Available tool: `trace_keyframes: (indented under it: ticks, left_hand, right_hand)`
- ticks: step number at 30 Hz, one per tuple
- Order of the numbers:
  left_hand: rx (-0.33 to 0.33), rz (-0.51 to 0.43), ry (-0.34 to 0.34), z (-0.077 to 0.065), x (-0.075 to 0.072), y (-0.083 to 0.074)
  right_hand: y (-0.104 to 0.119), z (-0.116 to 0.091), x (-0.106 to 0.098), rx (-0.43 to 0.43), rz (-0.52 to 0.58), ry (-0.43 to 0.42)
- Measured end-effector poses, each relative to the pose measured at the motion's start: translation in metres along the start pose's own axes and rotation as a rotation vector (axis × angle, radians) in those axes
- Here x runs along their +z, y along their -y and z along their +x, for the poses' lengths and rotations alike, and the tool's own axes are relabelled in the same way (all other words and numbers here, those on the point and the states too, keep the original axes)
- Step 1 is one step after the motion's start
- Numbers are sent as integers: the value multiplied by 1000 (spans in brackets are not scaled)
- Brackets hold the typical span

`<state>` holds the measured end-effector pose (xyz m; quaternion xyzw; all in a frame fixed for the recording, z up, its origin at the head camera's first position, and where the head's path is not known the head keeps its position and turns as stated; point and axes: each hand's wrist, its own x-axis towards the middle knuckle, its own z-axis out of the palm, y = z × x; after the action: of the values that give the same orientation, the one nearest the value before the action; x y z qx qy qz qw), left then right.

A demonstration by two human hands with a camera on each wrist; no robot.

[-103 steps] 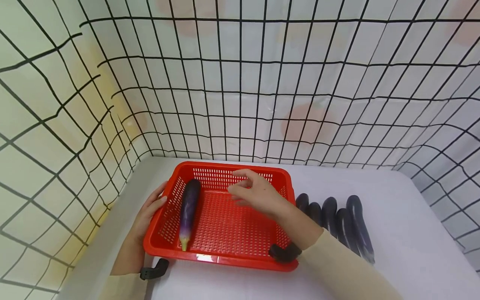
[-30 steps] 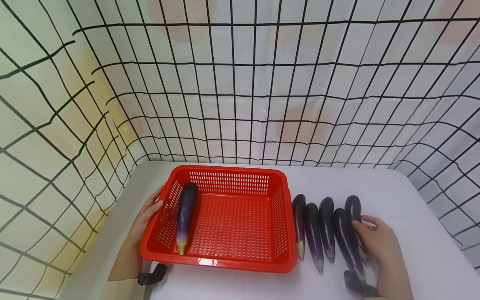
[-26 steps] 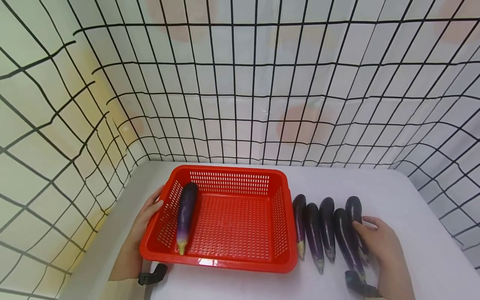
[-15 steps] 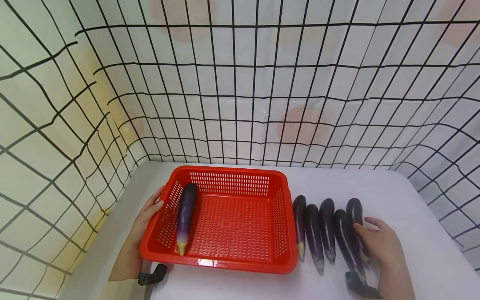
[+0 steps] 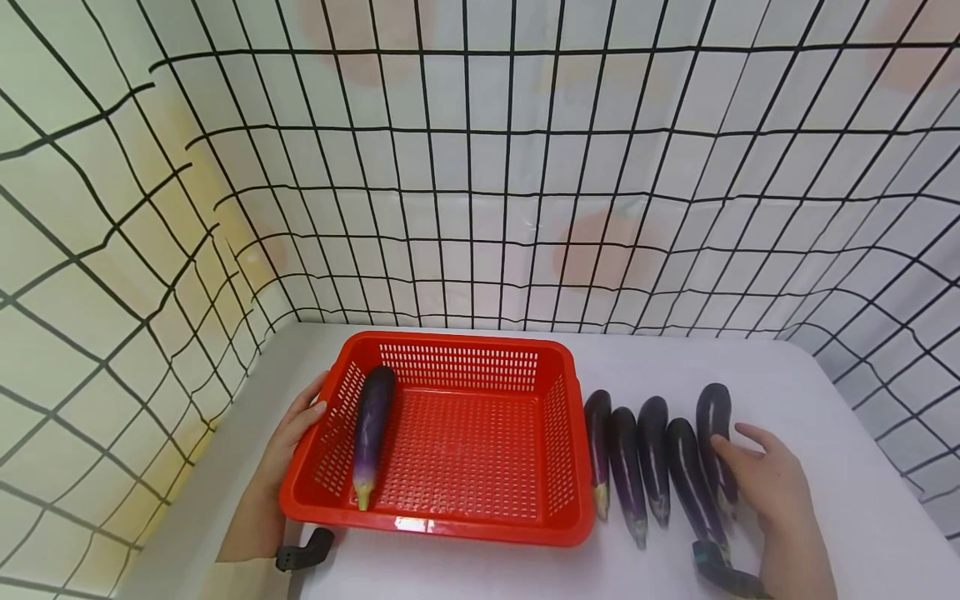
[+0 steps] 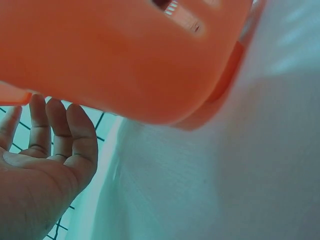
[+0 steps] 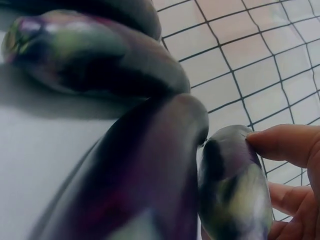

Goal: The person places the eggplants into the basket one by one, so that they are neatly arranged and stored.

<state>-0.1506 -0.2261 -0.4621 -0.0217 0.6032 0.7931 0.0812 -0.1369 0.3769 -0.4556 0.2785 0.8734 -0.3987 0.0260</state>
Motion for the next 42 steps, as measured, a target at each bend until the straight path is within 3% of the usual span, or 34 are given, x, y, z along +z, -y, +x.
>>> trace_keyframes:
  ticks: [8,16,27,35,42]
  left_hand:
    - [-19,-16,-14,0,1,0]
    - [-7,-9,-12,-1,2,-1]
    - [-21,-16,-19,-2,2,-1]
    - [-27,-17,-30,-3,3,-1]
    - [-39,-27,-32,-2,4,-2]
  right_hand:
    - [10,-8,-3,-42,57,-33]
    - [27,-20,-2,-142,109,-47]
    - [53,-47,15,-309,160,45]
    - [73,-64,30,-339,268,182]
    - [91,-79,38,-400,329,247]
